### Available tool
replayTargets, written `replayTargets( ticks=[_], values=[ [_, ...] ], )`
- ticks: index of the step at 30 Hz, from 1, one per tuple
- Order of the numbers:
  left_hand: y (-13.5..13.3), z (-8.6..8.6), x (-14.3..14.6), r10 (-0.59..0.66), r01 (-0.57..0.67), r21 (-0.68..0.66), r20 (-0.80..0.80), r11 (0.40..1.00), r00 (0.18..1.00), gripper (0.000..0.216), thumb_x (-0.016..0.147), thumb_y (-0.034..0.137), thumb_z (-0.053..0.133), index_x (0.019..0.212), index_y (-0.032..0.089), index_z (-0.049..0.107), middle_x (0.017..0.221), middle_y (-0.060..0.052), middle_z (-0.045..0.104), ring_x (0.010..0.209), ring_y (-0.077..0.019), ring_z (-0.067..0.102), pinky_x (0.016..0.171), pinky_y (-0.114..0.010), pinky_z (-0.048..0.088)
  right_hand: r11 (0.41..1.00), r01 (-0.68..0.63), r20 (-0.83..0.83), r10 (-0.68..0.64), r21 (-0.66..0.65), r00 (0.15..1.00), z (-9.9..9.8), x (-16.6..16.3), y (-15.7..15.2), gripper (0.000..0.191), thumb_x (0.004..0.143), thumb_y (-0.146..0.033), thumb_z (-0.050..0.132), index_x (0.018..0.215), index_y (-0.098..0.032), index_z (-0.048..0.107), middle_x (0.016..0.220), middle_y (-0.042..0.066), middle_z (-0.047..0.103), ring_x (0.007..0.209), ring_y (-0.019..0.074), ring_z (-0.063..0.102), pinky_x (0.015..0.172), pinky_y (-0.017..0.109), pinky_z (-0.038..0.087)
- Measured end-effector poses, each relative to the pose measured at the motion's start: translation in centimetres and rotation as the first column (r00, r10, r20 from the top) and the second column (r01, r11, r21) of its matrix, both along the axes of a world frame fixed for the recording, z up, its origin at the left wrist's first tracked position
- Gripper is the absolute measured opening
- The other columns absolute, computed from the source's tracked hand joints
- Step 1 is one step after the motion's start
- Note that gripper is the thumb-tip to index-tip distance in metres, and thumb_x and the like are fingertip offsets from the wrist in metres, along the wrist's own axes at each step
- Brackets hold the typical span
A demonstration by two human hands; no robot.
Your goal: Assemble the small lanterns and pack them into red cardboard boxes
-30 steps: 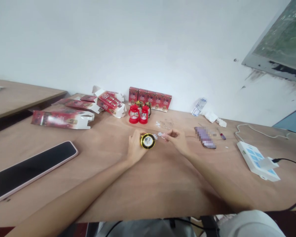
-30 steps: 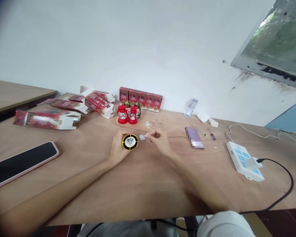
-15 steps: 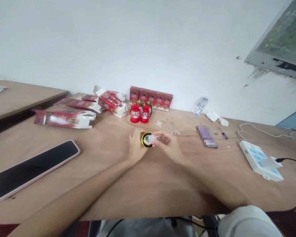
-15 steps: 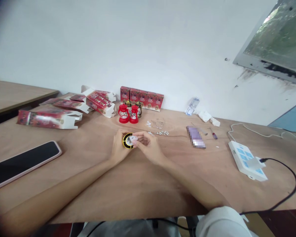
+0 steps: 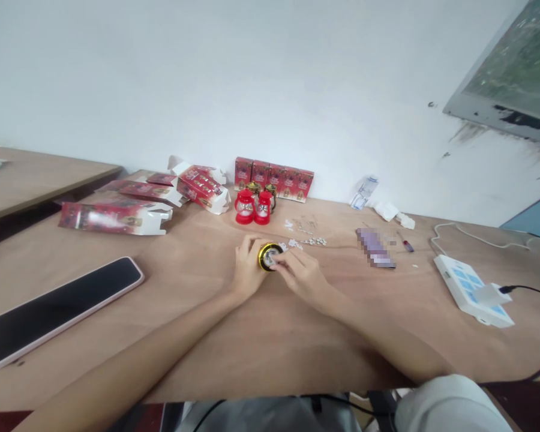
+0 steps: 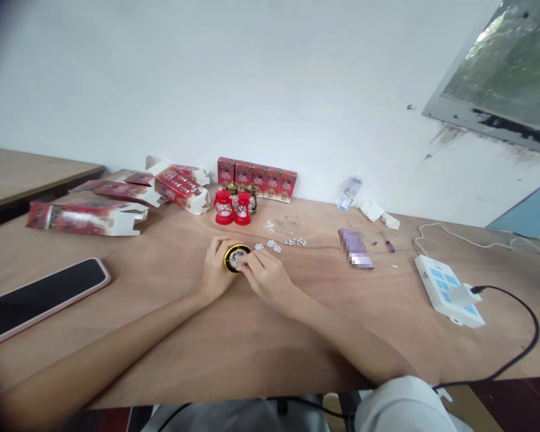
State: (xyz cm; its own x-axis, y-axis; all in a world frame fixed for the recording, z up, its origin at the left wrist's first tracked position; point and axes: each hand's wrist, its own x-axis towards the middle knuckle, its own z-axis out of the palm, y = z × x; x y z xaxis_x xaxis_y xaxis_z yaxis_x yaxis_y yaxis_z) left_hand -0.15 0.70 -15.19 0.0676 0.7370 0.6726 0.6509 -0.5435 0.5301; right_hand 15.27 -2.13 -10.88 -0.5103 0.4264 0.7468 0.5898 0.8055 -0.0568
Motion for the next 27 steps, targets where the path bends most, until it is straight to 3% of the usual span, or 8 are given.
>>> replayTargets(
  ticks=[4,9,12,17,23,27],
  values=[
    [-0.1,-0.1,0.1,0.007,-0.007,-0.003,-0.003,1.000,1.000,0.023,0.076,0.020,0.059,0.099,0.021,0.055,0.101,-0.006,0.055,0.095,-0.0213,0.054,0.080,-0.033,0.040,0.995,0.003,0.001,-0.003,0.101,1.000,-0.4,0.3,0.2,0.020,0.091,-0.014,0.044,0.086,-0.017,0.064,0.073,0.005,0.064,0.069,0.0147,0.056,0.067,0.027,0.047],
    [-0.1,-0.1,0.1,0.029,-0.029,-0.008,-0.028,1.000,0.999,0.021,0.077,0.019,0.056,0.099,0.021,0.055,0.102,-0.006,0.056,0.097,-0.0220,0.054,0.080,-0.034,0.038,0.985,0.002,0.030,-0.008,0.173,1.000,-1.5,0.8,0.7,0.024,0.090,-0.011,0.044,0.100,-0.019,0.064,0.086,0.008,0.064,0.078,0.0149,0.059,0.071,0.028,0.049],
    [-0.1,0.0,0.0,0.023,-0.025,-0.017,-0.058,1.000,0.998,0.023,0.077,0.019,0.057,0.099,0.021,0.054,0.102,-0.006,0.056,0.097,-0.0228,0.054,0.079,-0.034,0.038,0.984,-0.026,0.055,0.016,0.174,0.998,-1.7,0.8,0.9,0.016,0.088,-0.017,0.053,0.098,-0.021,0.064,0.095,0.009,0.065,0.084,0.0166,0.061,0.074,0.030,0.049],
    [-0.1,0.0,0.0,0.043,-0.043,-0.007,-0.066,0.999,0.997,0.022,0.077,0.019,0.057,0.099,0.021,0.053,0.102,-0.007,0.057,0.096,-0.0231,0.054,0.078,-0.034,0.038,0.965,-0.094,0.124,0.065,0.247,0.990,-0.9,0.9,0.6,0.008,0.087,-0.018,0.056,0.090,-0.020,0.063,0.085,0.008,0.067,0.075,0.0165,0.061,0.068,0.030,0.049],
    [0.0,-0.2,0.0,0.047,-0.044,0.033,-0.096,0.998,0.994,0.022,0.077,0.018,0.057,0.098,0.021,0.053,0.102,-0.007,0.057,0.097,-0.0228,0.054,0.077,-0.033,0.036,0.907,-0.004,0.148,-0.065,0.421,0.987,-1.0,0.9,0.5,0.011,0.084,-0.010,0.057,0.086,-0.019,0.063,0.081,0.006,0.069,0.070,0.0160,0.060,0.063,0.029,0.050],
    [0.0,-0.2,-0.1,0.021,-0.007,0.101,-0.134,0.995,0.991,0.020,0.078,0.020,0.056,0.098,0.020,0.053,0.101,-0.008,0.058,0.097,-0.0231,0.054,0.078,-0.034,0.034,0.897,0.004,0.139,-0.073,0.442,0.988,-1.1,0.7,0.5,0.011,0.084,-0.011,0.057,0.085,-0.019,0.064,0.080,0.005,0.068,0.070,0.0159,0.059,0.064,0.030,0.050]
  ],
)
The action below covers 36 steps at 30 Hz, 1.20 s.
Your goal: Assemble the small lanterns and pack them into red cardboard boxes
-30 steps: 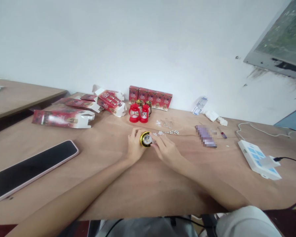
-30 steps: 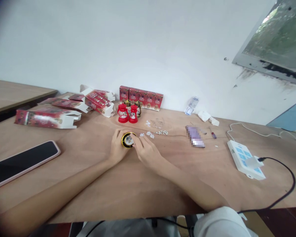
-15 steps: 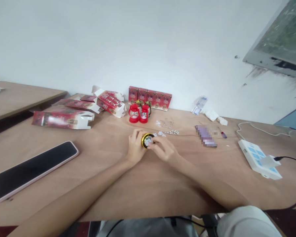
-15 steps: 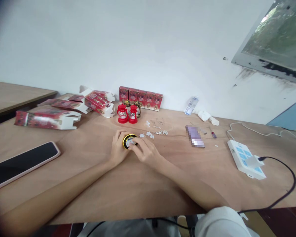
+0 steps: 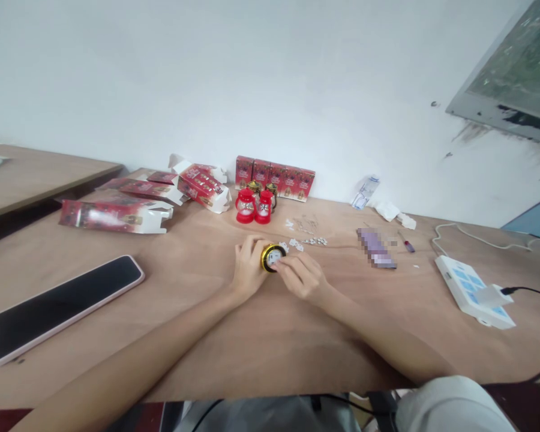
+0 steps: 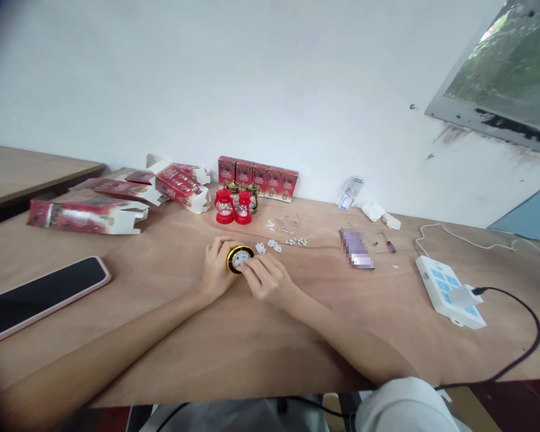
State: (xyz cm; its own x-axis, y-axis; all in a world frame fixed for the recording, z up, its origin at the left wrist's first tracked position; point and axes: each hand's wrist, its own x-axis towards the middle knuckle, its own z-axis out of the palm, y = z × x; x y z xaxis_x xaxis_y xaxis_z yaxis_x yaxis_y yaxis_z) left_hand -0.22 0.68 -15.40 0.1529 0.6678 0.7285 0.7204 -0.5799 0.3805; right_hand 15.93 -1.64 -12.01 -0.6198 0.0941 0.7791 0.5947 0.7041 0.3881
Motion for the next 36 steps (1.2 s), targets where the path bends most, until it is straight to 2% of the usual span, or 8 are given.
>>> replayTargets(
  ticks=[6,12,18,22,27,30,33,36],
  values=[
    [-0.1,0.0,0.0,-0.012,0.013,0.039,-0.019,0.999,1.000,0.019,0.080,0.021,0.055,0.099,0.019,0.053,0.100,-0.007,0.059,0.097,-0.0224,0.055,0.078,-0.034,0.033,1.000,0.004,0.014,-0.004,0.018,1.000,0.2,-0.3,-0.4,0.015,0.082,-0.005,0.055,0.089,-0.015,0.064,0.086,0.008,0.068,0.072,0.0162,0.056,0.064,0.029,0.049],
    [0.1,-0.1,0.0,-0.023,0.026,0.090,-0.034,0.996,0.999,0.019,0.082,0.024,0.054,0.100,0.018,0.052,0.099,-0.008,0.059,0.095,-0.0219,0.055,0.076,-0.033,0.034,0.985,0.034,-0.106,-0.052,-0.170,0.993,0.8,-0.3,-0.2,0.013,0.085,-0.011,0.052,0.081,-0.017,0.062,0.085,0.008,0.066,0.079,0.0157,0.057,0.075,0.030,0.049],
    [0.2,-0.2,-0.1,-0.002,0.004,0.084,-0.026,0.996,1.000,0.022,0.082,0.025,0.054,0.103,0.017,0.050,0.101,-0.008,0.058,0.095,-0.0221,0.054,0.076,-0.032,0.035,0.998,0.023,0.018,-0.024,0.060,1.000,1.0,0.0,-0.2,0.014,0.082,-0.005,0.055,0.092,-0.013,0.061,0.082,0.008,0.067,0.072,0.0155,0.059,0.067,0.029,0.047],
    [0.2,-0.2,-0.2,-0.011,0.014,0.104,-0.032,0.995,0.999,0.020,0.083,0.024,0.052,0.102,0.018,0.050,0.100,-0.008,0.057,0.094,-0.0220,0.054,0.075,-0.033,0.035,0.994,0.034,0.082,-0.042,0.100,0.996,1.0,0.1,-0.3,0.014,0.084,-0.004,0.053,0.093,-0.013,0.060,0.080,0.007,0.067,0.072,0.0156,0.060,0.067,0.030,0.047],
    [0.2,-0.1,-0.2,-0.041,0.047,0.149,-0.041,0.988,0.998,0.021,0.084,0.027,0.052,0.102,0.017,0.050,0.099,-0.008,0.057,0.093,-0.0219,0.054,0.075,-0.033,0.036,0.983,-0.035,-0.104,0.016,-0.179,0.994,0.9,-0.1,-0.3,0.010,0.084,-0.010,0.055,0.089,-0.017,0.060,0.085,0.006,0.066,0.080,0.0156,0.060,0.074,0.031,0.049],
    [0.2,-0.1,-0.3,-0.083,0.085,0.167,-0.020,0.982,0.996,0.022,0.084,0.030,0.052,0.102,0.017,0.050,0.099,-0.008,0.057,0.092,-0.0213,0.054,0.075,-0.032,0.038,0.867,-0.137,-0.370,-0.058,-0.480,0.927,1.0,-0.3,-0.2,0.015,0.081,-0.023,0.063,0.094,-0.019,0.059,0.100,0.009,0.063,0.096,0.0190,0.059,0.084,0.036,0.049],
    [0.2,-0.2,-0.3,-0.117,0.112,0.160,0.021,0.981,0.993,0.023,0.085,0.033,0.053,0.102,0.017,0.049,0.098,-0.008,0.056,0.092,-0.0206,0.054,0.076,-0.032,0.039,0.582,-0.381,-0.557,-0.152,-0.718,0.816,0.8,-0.7,0.1,0.032,0.074,-0.031,0.070,0.101,-0.021,0.055,0.105,0.006,0.063,0.097,0.0182,0.061,0.083,0.035,0.052],
    [0.1,-0.3,-0.3,-0.145,0.142,0.161,0.006,0.977,0.989,0.025,0.086,0.035,0.052,0.104,0.018,0.050,0.100,-0.009,0.056,0.094,-0.0209,0.054,0.077,-0.033,0.039,0.338,-0.597,-0.677,-0.213,-0.728,0.705,0.3,-1.0,0.3,0.036,0.069,-0.029,0.072,0.098,-0.022,0.054,0.103,0.003,0.064,0.094,0.0163,0.063,0.082,0.033,0.052]
  ],
)
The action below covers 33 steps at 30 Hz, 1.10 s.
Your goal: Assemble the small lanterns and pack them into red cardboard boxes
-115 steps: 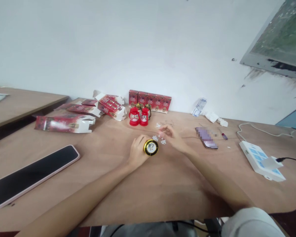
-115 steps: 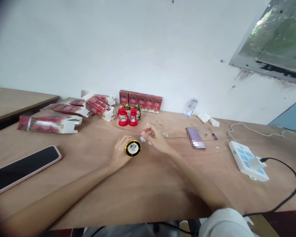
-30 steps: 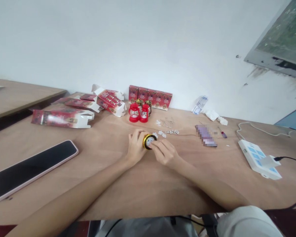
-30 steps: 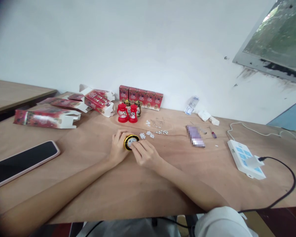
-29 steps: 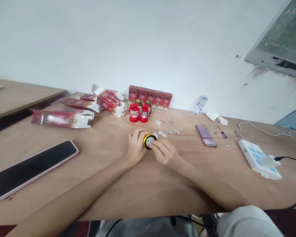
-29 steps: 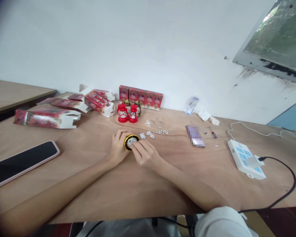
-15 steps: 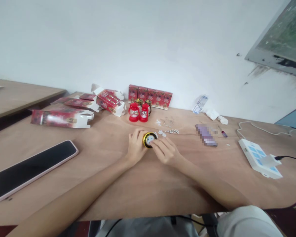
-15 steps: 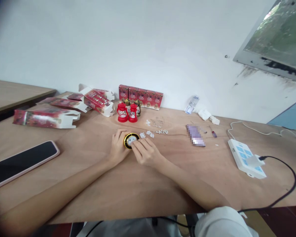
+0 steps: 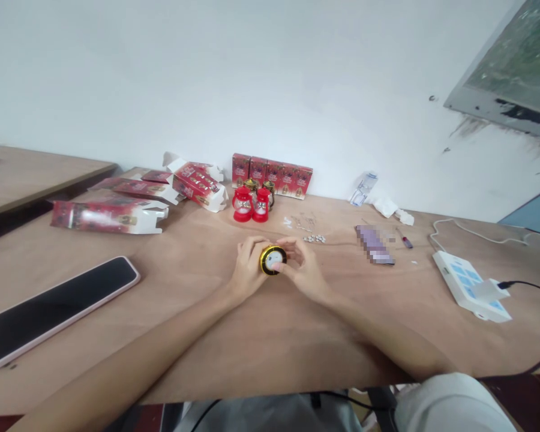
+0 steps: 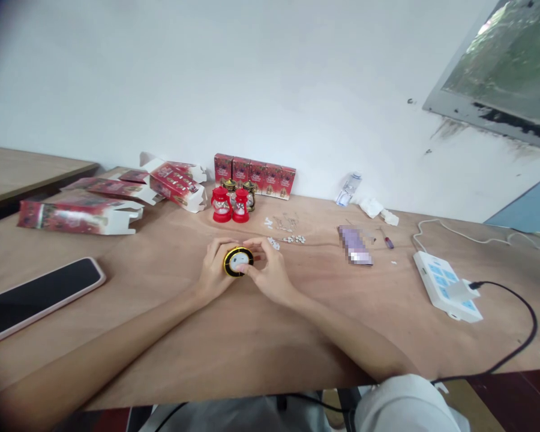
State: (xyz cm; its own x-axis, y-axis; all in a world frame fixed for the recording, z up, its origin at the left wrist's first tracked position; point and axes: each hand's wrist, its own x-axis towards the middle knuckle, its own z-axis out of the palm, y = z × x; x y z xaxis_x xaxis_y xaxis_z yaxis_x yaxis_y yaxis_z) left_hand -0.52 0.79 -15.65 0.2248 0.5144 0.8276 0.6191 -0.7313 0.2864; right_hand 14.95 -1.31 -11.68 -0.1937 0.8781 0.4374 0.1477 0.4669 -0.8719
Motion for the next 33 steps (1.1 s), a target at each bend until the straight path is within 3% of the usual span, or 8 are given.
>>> replayTargets(
  ticks=[2,4,6,8,10,12,19,33],
  values=[
    [0.0,-0.1,0.1,-0.007,0.008,0.018,-0.030,1.000,1.000,0.024,0.087,0.035,0.050,0.104,0.018,0.051,0.100,-0.009,0.056,0.095,-0.0214,0.054,0.078,-0.034,0.038,0.997,-0.027,-0.076,0.022,-0.066,0.997,-0.3,-0.1,0.0,0.037,0.065,-0.028,0.074,0.096,-0.022,0.054,0.101,0.003,0.064,0.095,0.0169,0.063,0.082,0.032,0.052],
    [0.0,-0.1,0.1,0.004,-0.003,0.017,-0.048,1.000,0.999,0.024,0.087,0.035,0.048,0.103,0.017,0.051,0.100,-0.009,0.057,0.094,-0.0217,0.054,0.076,-0.034,0.037,0.999,-0.009,-0.083,0.005,-0.045,0.997,-0.4,-0.2,-0.3,0.035,0.067,-0.027,0.073,0.096,-0.022,0.055,0.099,0.003,0.064,0.094,0.0173,0.063,0.080,0.032,0.053],
    [-0.1,0.0,0.2,0.027,-0.028,-0.016,-0.037,0.999,0.999,0.023,0.088,0.034,0.047,0.103,0.017,0.051,0.099,-0.009,0.057,0.093,-0.0217,0.054,0.075,-0.033,0.037,0.993,0.047,-0.013,-0.046,0.106,0.999,-0.5,-0.3,-0.8,0.024,0.074,-0.025,0.067,0.096,-0.023,0.056,0.101,0.004,0.062,0.098,0.0176,0.061,0.084,0.034,0.052],
    [-0.1,0.0,0.2,0.039,-0.041,-0.055,-0.024,0.998,0.999,0.024,0.088,0.035,0.045,0.103,0.017,0.050,0.099,-0.009,0.057,0.092,-0.0217,0.054,0.075,-0.033,0.036,0.946,0.078,0.091,-0.112,0.316,0.990,-0.6,-0.4,-1.2,0.017,0.080,-0.025,0.061,0.097,-0.023,0.058,0.106,0.006,0.059,0.105,0.0184,0.058,0.092,0.037,0.048],
    [-0.2,0.1,0.1,0.025,-0.027,-0.079,-0.025,0.996,0.999,0.026,0.089,0.037,0.041,0.103,0.017,0.050,0.099,-0.010,0.057,0.093,-0.0219,0.054,0.075,-0.034,0.036,0.885,0.068,0.166,-0.161,0.460,0.973,-0.8,-0.5,-1.4,0.020,0.079,-0.028,0.064,0.098,-0.023,0.059,0.110,0.008,0.056,0.108,0.0194,0.055,0.096,0.038,0.045],
    [-0.3,0.1,0.1,0.007,-0.010,-0.089,-0.037,0.996,0.999,0.029,0.090,0.039,0.037,0.103,0.017,0.051,0.100,-0.010,0.056,0.093,-0.0223,0.054,0.075,-0.034,0.036,0.852,0.064,0.188,-0.187,0.520,0.964,-1.1,-0.5,-1.3,0.029,0.076,-0.033,0.069,0.100,-0.023,0.058,0.110,0.008,0.055,0.107,0.0199,0.055,0.095,0.037,0.046],
    [-0.4,0.0,0.2,-0.047,0.046,-0.062,-0.013,0.997,0.999,0.036,0.092,0.042,0.028,0.105,0.016,0.051,0.099,-0.010,0.054,0.093,-0.0228,0.052,0.077,-0.034,0.035,0.821,0.084,0.173,-0.217,0.565,0.961,-1.7,-0.4,-1.0,0.025,0.077,-0.031,0.069,0.097,-0.022,0.058,0.108,0.008,0.056,0.105,0.0198,0.056,0.093,0.038,0.048],
    [-0.5,-0.8,0.3,-0.035,0.032,-0.147,-0.018,0.989,0.999,0.023,0.085,0.030,0.046,0.106,0.020,0.049,0.106,-0.008,0.054,0.096,-0.0211,0.052,0.083,-0.035,0.038,0.816,0.130,0.118,-0.236,0.564,0.965,-2.3,-0.6,-0.9,0.021,0.075,-0.029,0.069,0.091,-0.023,0.058,0.106,0.007,0.057,0.099,0.0184,0.059,0.086,0.036,0.051]
  ],
)
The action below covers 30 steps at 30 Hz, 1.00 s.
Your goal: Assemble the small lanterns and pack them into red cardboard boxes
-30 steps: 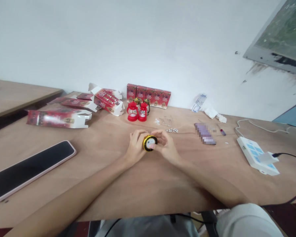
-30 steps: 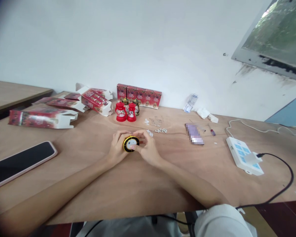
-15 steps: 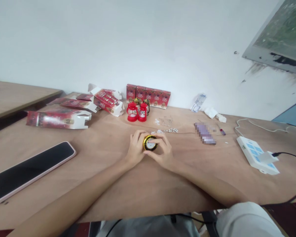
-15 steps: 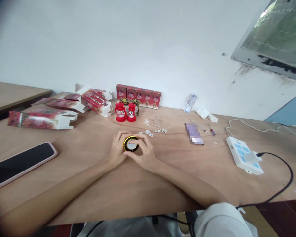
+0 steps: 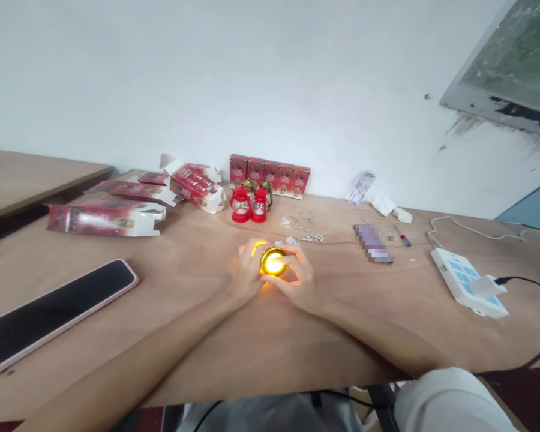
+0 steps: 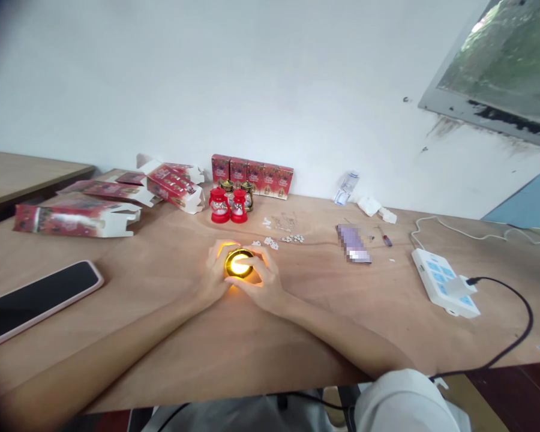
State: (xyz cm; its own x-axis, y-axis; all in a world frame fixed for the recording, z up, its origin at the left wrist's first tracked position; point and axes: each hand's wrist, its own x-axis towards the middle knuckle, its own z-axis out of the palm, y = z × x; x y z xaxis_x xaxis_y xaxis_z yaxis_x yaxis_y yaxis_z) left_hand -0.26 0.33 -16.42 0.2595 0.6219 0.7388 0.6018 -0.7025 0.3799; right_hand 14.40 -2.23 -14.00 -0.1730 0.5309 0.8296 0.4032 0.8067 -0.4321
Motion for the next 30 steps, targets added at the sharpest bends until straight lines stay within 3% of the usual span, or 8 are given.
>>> replayTargets(
  ticks=[9,12,13,15,17,19,23,30],
  values=[
    [0.0,0.7,-0.1,0.045,-0.043,0.036,-0.046,0.998,0.998,0.023,0.085,0.030,0.046,0.104,0.018,0.051,0.101,-0.010,0.058,0.095,-0.0227,0.054,0.077,-0.034,0.036,0.998,-0.034,0.115,0.028,0.048,0.993,0.7,0.9,0.4,0.019,0.084,-0.034,0.058,0.098,-0.021,0.058,0.107,0.009,0.059,0.103,0.0182,0.059,0.089,0.035,0.049],
    [0.4,1.0,-0.3,0.102,-0.097,0.072,-0.068,0.993,0.992,0.022,0.082,0.028,0.052,0.101,0.017,0.052,0.099,-0.010,0.060,0.096,-0.0242,0.055,0.076,-0.035,0.033,0.994,0.101,0.225,-0.108,0.041,0.968,2.0,2.7,3.1,0.022,0.092,-0.034,0.043,0.098,-0.021,0.059,0.096,0.007,0.065,0.094,0.0175,0.062,0.084,0.033,0.049],
    [0.6,1.0,-0.4,0.121,-0.116,0.074,-0.067,0.990,0.990,0.022,0.081,0.028,0.053,0.100,0.017,0.052,0.099,-0.010,0.061,0.096,-0.0246,0.055,0.076,-0.035,0.032,0.970,0.245,0.264,-0.238,0.009,0.935,2.6,3.3,4.5,0.025,0.094,-0.034,0.039,0.096,-0.020,0.060,0.090,0.006,0.066,0.088,0.0173,0.063,0.081,0.032,0.049],
    [0.9,1.0,-0.6,0.153,-0.149,0.068,-0.060,0.986,0.986,0.023,0.079,0.028,0.055,0.099,0.017,0.052,0.100,-0.010,0.061,0.097,-0.0251,0.055,0.075,-0.035,0.032,0.879,0.473,0.534,-0.371,-0.061,0.760,3.7,4.4,7.3,0.033,0.096,-0.033,0.032,0.097,-0.016,0.061,0.091,0.009,0.067,0.088,0.0186,0.063,0.079,0.031,0.047],
    [1.2,1.0,-0.7,0.177,-0.174,0.058,-0.061,0.983,0.982,0.024,0.078,0.028,0.056,0.099,0.018,0.052,0.101,-0.011,0.061,0.097,-0.0255,0.055,0.074,-0.035,0.032,0.845,0.535,0.845,-0.273,-0.018,0.461,4.5,5.0,9.9,0.035,0.096,-0.026,0.029,0.105,-0.013,0.060,0.104,0.013,0.066,0.099,0.0206,0.061,0.083,0.031,0.044],
    [1.3,0.9,-0.8,0.181,-0.177,0.051,-0.078,0.983,0.981,0.024,0.078,0.028,0.055,0.099,0.018,0.052,0.101,-0.011,0.061,0.098,-0.0257,0.055,0.075,-0.035,0.032,0.866,0.500,0.931,-0.171,-0.014,0.323,4.8,5.2,11.8,0.031,0.094,-0.023,0.035,0.105,-0.012,0.062,0.109,0.015,0.065,0.104,0.0221,0.059,0.087,0.031,0.042],
    [1.2,0.9,-0.8,0.165,-0.160,0.055,-0.103,0.986,0.981,0.022,0.079,0.027,0.053,0.099,0.019,0.053,0.099,-0.010,0.062,0.098,-0.0253,0.055,0.078,-0.036,0.032,0.889,0.458,0.971,-0.095,-0.018,0.221,4.1,4.3,13.4,0.029,0.090,-0.016,0.040,0.102,-0.008,0.065,0.107,0.020,0.065,0.106,0.0263,0.058,0.089,0.033,0.041],
    [1.0,1.0,-0.8,0.142,-0.138,0.052,-0.097,0.989,0.985,0.024,0.078,0.028,0.055,0.100,0.018,0.052,0.099,-0.010,0.062,0.099,-0.0257,0.055,0.078,-0.036,0.031,0.868,0.497,0.992,-0.062,-0.001,0.109,4.1,2.8,14.8,0.029,0.086,-0.014,0.044,0.104,-0.005,0.065,0.107,0.026,0.064,0.103,0.0275,0.061,0.082,0.033,0.045]
  ],
)
